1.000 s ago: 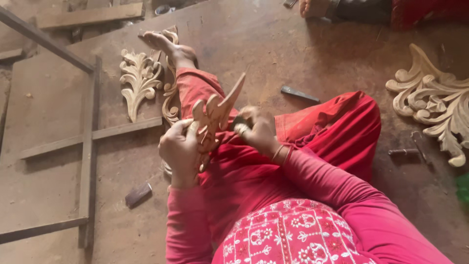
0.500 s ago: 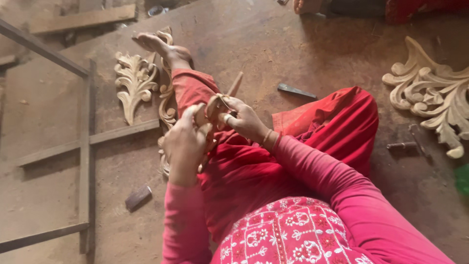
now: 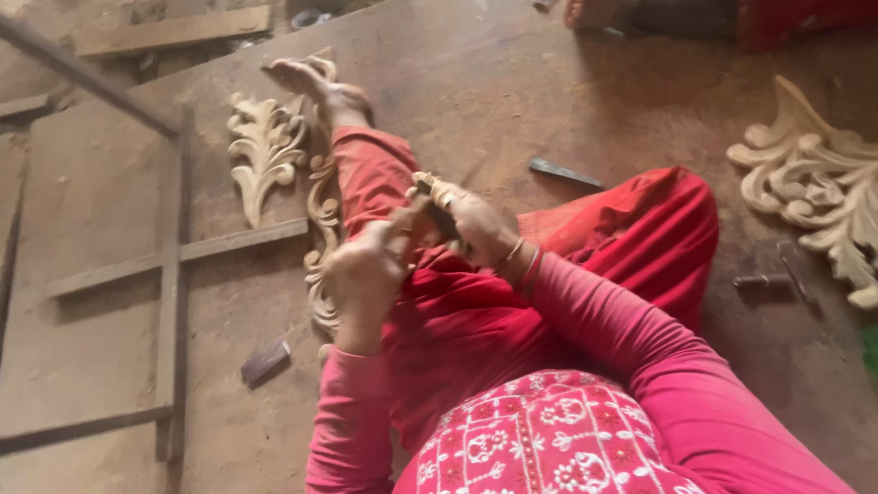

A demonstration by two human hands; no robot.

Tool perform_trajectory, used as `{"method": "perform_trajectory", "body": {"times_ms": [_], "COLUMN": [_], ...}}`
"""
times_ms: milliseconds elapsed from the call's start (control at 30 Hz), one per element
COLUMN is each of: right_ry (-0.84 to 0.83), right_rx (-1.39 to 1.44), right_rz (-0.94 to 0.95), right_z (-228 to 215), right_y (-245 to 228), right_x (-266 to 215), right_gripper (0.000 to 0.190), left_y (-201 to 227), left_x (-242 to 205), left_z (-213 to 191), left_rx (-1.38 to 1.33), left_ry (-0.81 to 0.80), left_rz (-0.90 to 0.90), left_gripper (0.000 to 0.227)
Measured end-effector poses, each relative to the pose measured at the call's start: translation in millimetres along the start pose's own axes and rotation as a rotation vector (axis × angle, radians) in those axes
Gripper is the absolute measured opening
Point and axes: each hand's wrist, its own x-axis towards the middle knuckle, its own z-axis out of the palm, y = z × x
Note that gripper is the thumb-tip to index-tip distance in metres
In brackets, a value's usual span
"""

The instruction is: The person sits on the floor and carves a decorative wooden piece using a chisel. They hold the wood with their left hand and use the chisel with their right hand to shape the intricate details.

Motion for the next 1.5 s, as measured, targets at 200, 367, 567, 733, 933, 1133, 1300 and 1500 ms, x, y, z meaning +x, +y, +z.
{"method": "perform_trajectory", "body": {"times_ms": [200,367,567,733,933,1133,1300,1500], "right_ry": [-0.058,0.057,-0.13,-0.137,0.103,-0.069,0.356,0.276], "right_rx": [-0.004,0.126,-0.109,-0.307,-0.957,-0.969,-2.072,-2.056], "right_rz": [-0.106,0.05,-0.195,-0.171,-0.547,-0.98,-0.683,-0.393], "right_z": [24,21,11,-11,4,-13,-64,-48], "right_y": [0,3,10,19,27,57,41,42], "right_x": [3,-6,-2,19,11,-2,34,16], "right_gripper": [0.038,0.037,0.031,0.064,0.061,0.027,0.039,0.033], "left_y": [-8,2,-12,-9,-16,-16,-20,-11], "left_x": [4,1,5,1,5,-3,-4,-4], "left_z": [-5,-3,-1,9,9,9,-5,-5], "left_rx": [-0.051,-0.057,-0.102,-0.053,-0.083,-0.126,-0.054,-0.095], "left_ry": [0.11,-0.053,0.161,0.047,0.082,0.101,0.047,0.053], "left_rz": [-0.024,-0.038,-0.058,-0.019,-0.057,-0.029,-0.036,-0.03], "left_gripper": [0.01,0.02,0.013,0.011,0.011,0.012,0.014,0.017]}}
